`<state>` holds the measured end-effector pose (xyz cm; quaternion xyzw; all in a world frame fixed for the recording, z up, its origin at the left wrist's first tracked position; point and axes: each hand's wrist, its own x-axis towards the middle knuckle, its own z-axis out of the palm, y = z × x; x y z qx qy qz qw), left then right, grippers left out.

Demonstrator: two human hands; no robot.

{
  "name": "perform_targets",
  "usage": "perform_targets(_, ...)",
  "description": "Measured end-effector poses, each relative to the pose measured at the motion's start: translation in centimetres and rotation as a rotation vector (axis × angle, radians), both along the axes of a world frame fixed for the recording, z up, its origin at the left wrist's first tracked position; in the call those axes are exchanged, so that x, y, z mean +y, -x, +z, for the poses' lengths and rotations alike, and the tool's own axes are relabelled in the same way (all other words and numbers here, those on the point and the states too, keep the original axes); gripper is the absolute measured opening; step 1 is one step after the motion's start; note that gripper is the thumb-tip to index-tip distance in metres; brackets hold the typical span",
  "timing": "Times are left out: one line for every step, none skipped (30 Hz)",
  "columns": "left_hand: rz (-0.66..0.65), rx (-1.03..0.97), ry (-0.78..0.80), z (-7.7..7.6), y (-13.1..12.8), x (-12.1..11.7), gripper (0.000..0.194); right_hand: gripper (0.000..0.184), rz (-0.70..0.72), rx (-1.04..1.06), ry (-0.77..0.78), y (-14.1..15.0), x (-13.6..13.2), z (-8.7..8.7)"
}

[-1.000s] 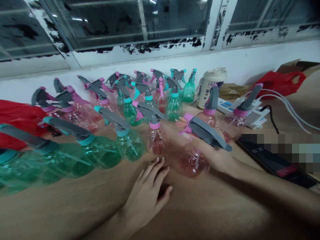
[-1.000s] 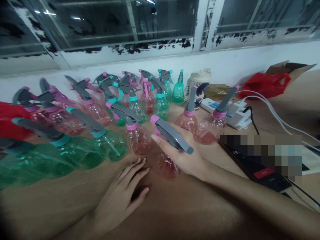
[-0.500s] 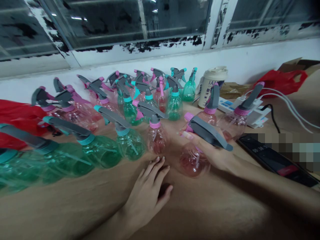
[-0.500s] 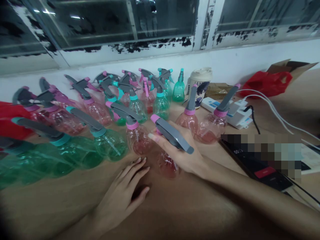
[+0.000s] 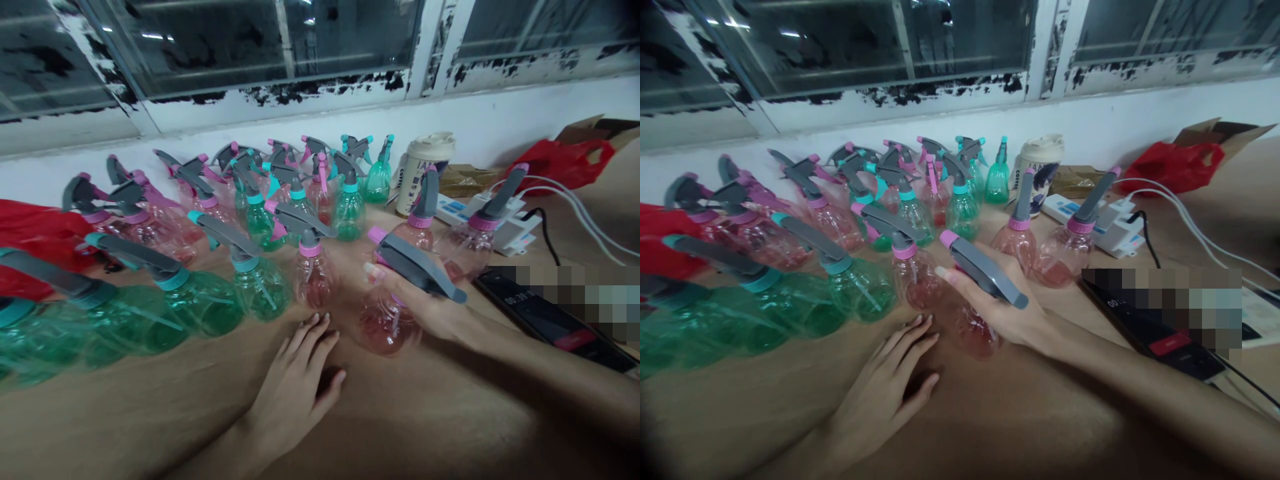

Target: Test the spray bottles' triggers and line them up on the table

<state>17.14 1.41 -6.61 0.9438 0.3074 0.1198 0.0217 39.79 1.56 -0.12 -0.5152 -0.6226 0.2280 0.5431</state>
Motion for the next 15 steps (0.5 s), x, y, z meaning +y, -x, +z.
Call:
perform_targets(-0.001, -0.001, -0.004, -0.03, 0.01, 0.01, 0.041, 0.025, 0.009, -0.006, 0.002, -0.04, 0.00, 0.01)
perform_targets(-0.001, -0.002, -0.005, -0.05, 0.02, 0.01, 0.041, 0.024, 0.025, -0.013, 0.006, -0.09, 0.00, 0.01)
perform_targets(0.000, -0.005, -0.006, -0.07, 0.03, 0.00, 0.042, 0.024, 0.041, -0.016, 0.004, -0.14, -0.02, 0.01)
perform_targets(0.001, -0.007, -0.007, -0.08, 0.04, -0.02, 0.041, 0.022, 0.060, -0.013, -0.001, -0.19, -0.05, 0.00)
perform_targets(0.005, -0.008, -0.007, -0.08, 0.05, -0.05, 0.041, 0.021, 0.075, -0.005, -0.009, -0.25, -0.08, -0.04)
perform_targets(0.007, -0.008, -0.007, -0.08, 0.05, -0.08, 0.041, 0.021, 0.082, 0.001, -0.016, -0.30, -0.11, -0.09)
perform_targets(0.009, -0.006, -0.004, -0.08, 0.05, -0.10, 0.041, 0.020, 0.077, 0.005, -0.021, -0.34, -0.14, -0.17)
perform_targets(0.009, -0.002, -0.001, -0.08, 0.05, -0.12, 0.041, 0.020, 0.063, 0.006, -0.023, -0.38, -0.16, -0.27)
perform_targets(0.007, 0.000, 0.001, -0.07, 0.05, -0.13, 0.041, 0.020, 0.049, -0.001, -0.019, -0.42, -0.17, -0.37)
perform_targets(0.005, 0.003, 0.005, -0.05, 0.05, -0.13, 0.041, 0.021, 0.037, -0.011, -0.013, -0.44, -0.17, -0.46)
perform_targets(0.003, 0.005, 0.007, -0.04, 0.05, -0.12, 0.041, 0.021, 0.023, -0.019, -0.014, -0.45, -0.17, -0.54)
perform_targets(0.001, 0.005, 0.009, -0.02, 0.04, -0.10, 0.041, 0.022, 0.016, -0.025, -0.014, -0.44, -0.18, -0.58)
perform_targets(0.000, 0.003, 0.008, 0.00, 0.04, -0.08, 0.041, 0.022, 0.013, -0.029, -0.014, -0.42, -0.19, -0.60)
perform_targets(-0.002, 0.000, 0.006, 0.02, 0.03, -0.05, 0.041, 0.022, 0.010, -0.033, -0.014, -0.39, -0.21, -0.58)
perform_targets(-0.001, -0.003, 0.005, 0.04, 0.02, -0.03, 0.041, 0.022, 0.007, -0.035, -0.016, -0.35, -0.23, -0.54)
